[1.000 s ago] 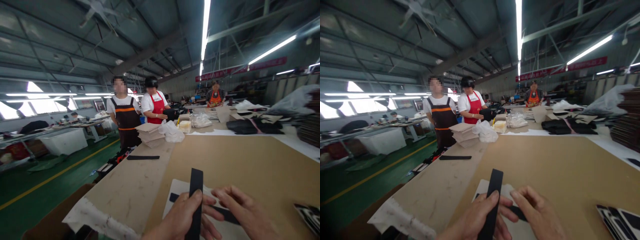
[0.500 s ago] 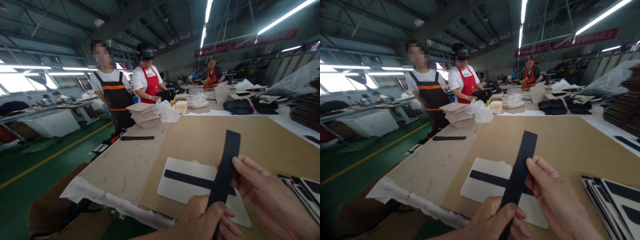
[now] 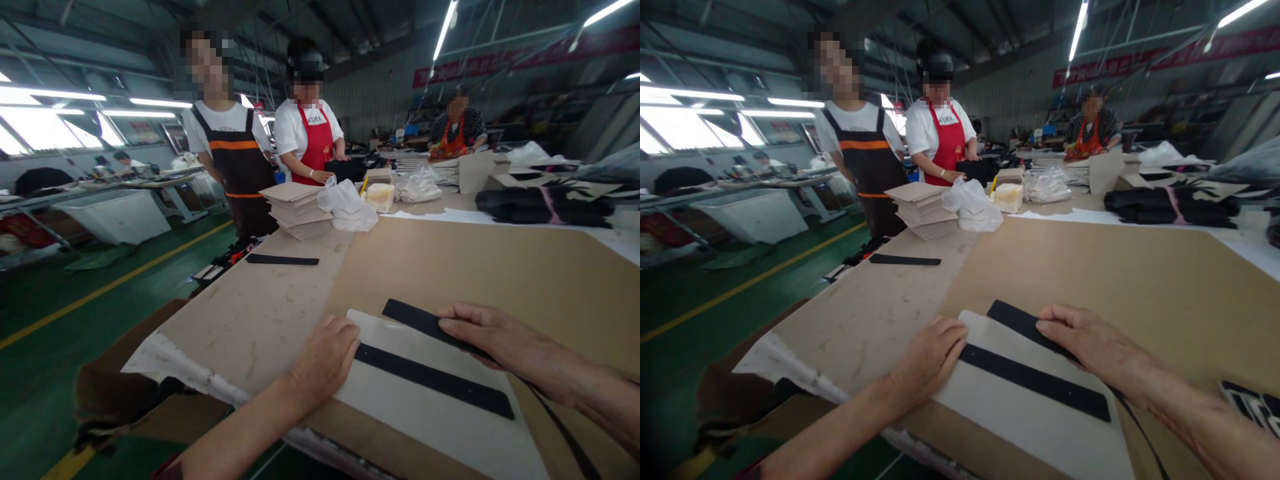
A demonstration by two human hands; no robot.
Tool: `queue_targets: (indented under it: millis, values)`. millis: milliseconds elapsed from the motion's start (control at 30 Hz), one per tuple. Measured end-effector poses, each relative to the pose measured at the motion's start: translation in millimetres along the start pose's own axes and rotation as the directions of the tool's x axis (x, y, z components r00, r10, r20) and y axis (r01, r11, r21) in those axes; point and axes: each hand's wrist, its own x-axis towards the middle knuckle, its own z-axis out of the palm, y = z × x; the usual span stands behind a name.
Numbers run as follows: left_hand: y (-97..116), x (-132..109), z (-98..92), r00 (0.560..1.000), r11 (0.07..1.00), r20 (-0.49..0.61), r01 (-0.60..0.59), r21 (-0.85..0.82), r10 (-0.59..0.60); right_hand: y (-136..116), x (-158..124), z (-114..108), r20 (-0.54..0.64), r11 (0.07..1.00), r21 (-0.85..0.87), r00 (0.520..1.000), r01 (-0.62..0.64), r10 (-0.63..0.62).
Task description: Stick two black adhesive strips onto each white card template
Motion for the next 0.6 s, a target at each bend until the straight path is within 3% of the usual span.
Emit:
queue_targets:
  millis: [100,167,333,600]
  values:
    - [-15,2,11.1,0.999,0.994,0.002,-0.045,0.1,0.045,3,27,19,0.195,0.983,-0.164,0.974,-0.084,0.116]
    - [-18,2,15.2,0.996,0.988,-0.022,-0.085,0.129,0.088,1,42,31,0.255,0.968,-0.242,0.959,-0.062,0.124]
    - [-18,-2,17.2,0.984,0.961,-0.066,-0.149,0.232,0.168,3,67,47,0.286,0.931,-0.362,0.956,0.039,0.071]
    - [-22,-4,19.8,0.983,0.938,-0.069,-0.141,0.317,0.171,19,81,47,0.292,0.933,-0.359,0.949,-0.009,0.122]
